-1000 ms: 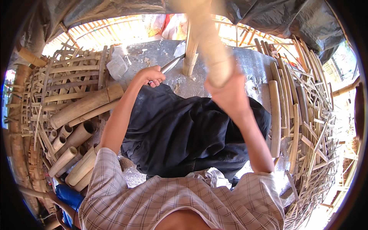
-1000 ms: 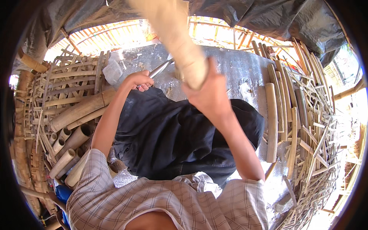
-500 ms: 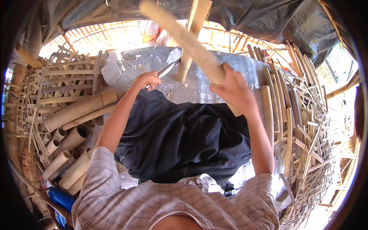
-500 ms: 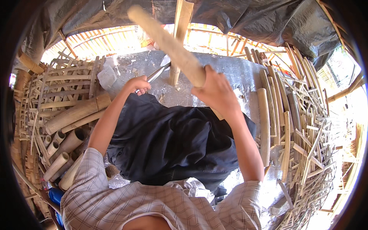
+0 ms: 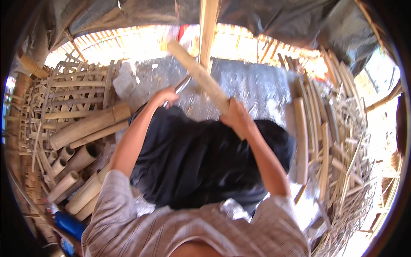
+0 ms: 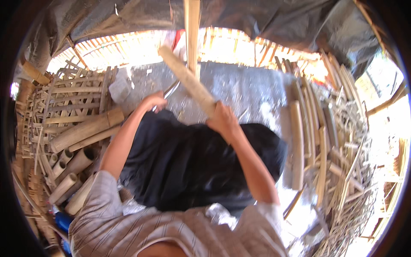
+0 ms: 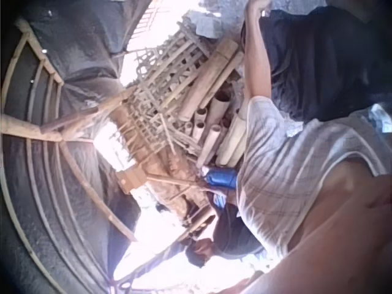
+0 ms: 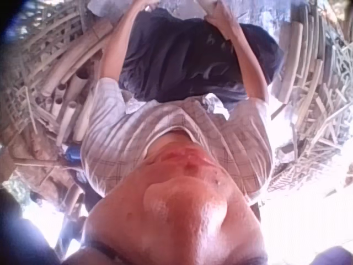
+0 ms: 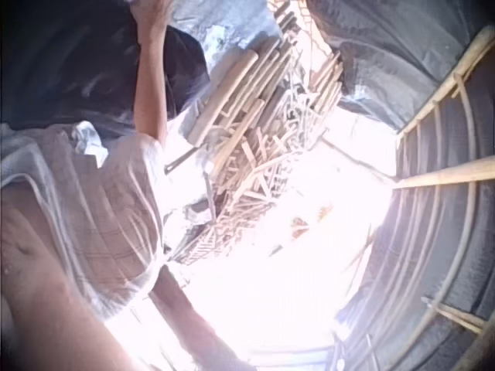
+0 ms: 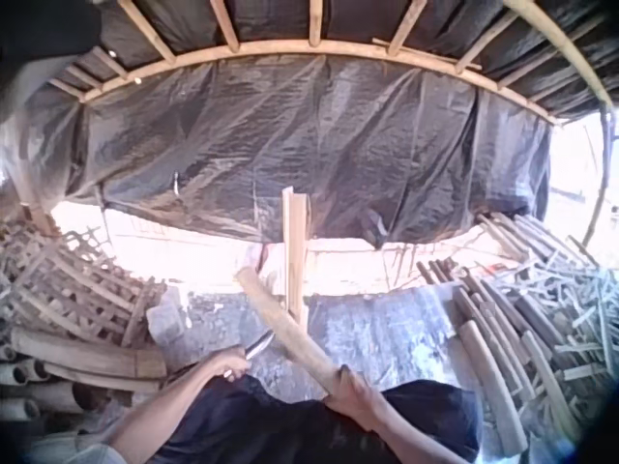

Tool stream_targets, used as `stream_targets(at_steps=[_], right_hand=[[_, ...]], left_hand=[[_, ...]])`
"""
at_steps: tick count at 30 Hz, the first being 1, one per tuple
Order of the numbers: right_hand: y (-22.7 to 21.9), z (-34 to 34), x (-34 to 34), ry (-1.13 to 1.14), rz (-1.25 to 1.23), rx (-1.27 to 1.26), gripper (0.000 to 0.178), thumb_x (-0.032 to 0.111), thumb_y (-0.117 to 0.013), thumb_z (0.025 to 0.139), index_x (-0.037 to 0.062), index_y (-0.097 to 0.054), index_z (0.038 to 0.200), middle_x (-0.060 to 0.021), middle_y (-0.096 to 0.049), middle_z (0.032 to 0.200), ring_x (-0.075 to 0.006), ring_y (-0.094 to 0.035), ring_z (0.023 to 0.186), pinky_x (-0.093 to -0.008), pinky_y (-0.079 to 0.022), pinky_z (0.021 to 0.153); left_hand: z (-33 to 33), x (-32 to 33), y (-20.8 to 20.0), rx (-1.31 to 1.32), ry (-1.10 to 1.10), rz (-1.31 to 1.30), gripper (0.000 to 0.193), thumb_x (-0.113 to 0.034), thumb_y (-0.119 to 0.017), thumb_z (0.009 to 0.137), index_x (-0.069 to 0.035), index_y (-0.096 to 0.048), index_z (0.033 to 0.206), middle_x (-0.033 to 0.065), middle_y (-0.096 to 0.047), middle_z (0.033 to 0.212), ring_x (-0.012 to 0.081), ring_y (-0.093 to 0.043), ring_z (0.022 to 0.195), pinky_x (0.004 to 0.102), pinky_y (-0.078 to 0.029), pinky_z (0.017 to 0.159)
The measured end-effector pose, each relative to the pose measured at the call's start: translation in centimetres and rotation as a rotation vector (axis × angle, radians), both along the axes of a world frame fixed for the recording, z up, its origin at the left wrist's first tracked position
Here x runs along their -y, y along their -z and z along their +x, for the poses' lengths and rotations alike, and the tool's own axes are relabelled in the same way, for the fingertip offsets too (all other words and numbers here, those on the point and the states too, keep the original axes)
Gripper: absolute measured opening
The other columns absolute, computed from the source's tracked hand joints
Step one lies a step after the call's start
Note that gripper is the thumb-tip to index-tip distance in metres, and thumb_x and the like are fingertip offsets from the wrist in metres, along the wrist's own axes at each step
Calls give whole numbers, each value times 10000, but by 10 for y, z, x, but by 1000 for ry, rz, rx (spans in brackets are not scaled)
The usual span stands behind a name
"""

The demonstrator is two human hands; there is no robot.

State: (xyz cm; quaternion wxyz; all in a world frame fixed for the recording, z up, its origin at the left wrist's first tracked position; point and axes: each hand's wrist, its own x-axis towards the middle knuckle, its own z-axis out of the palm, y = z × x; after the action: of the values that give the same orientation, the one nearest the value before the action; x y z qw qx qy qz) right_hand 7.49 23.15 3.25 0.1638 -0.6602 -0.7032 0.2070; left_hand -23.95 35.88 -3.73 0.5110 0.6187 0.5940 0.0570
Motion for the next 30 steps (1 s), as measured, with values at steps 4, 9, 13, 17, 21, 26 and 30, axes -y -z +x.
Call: stream_targets(at_steps=[4,9,13,17,21,26,30], right_hand=[[-44,2,-6,15,-275,-148,511,230,-776,712,-98,-603,1064,-316,-700,961,-455,-698,972,-497,-548,891],[-119,38,12,-17,244,2,449,225,-760,731,-79,-604,1022,-289,-695,866,-414,-720,832,-492,-545,790],[-193,5,29,69,342,-457,421,160,-773,756,-65,-593,1063,-230,-696,857,-336,-710,766,-428,-559,708],[-162,-18,29,-29,654,-724,448,105,-807,763,-61,-574,1107,-139,-691,834,-194,-697,702,-383,-583,645],[-30,-18,24,59,167,-307,499,148,-806,746,-76,-564,1121,-256,-698,924,-369,-723,861,-457,-584,802],[10,3,12,-15,84,40,541,229,-804,727,-104,-584,1091,-327,-701,975,-468,-702,948,-499,-561,861],[-27,15,1,-3,-260,-171,437,223,-761,735,-94,-603,992,-224,-698,763,-303,-717,610,-414,-576,632]], left_hand=[[6,-3,-14,-177,26,38,188,-95,-587,815,71,-629,891,131,-599,619,231,-596,480,393,-449,408],[54,1,-74,-319,198,56,258,-82,-563,806,128,-613,947,149,-612,663,204,-578,493,360,-432,384],[25,-3,-53,-310,122,6,242,-94,-547,805,119,-591,911,119,-581,659,186,-538,466,368,-434,380],[17,7,-55,-309,77,0,230,-86,-521,798,119,-582,881,122,-565,628,193,-522,440,377,-430,378],[28,13,-66,-413,120,38,240,-87,-516,783,127,-583,868,148,-566,576,220,-559,431,394,-428,387],[29,24,-39,-407,138,103,299,-103,-549,784,153,-628,918,172,-606,584,250,-605,449,398,-462,401],[11,12,-34,-433,142,34,301,-162,-635,816,118,-649,926,134,-602,617,212,-581,454,374,-481,408]])
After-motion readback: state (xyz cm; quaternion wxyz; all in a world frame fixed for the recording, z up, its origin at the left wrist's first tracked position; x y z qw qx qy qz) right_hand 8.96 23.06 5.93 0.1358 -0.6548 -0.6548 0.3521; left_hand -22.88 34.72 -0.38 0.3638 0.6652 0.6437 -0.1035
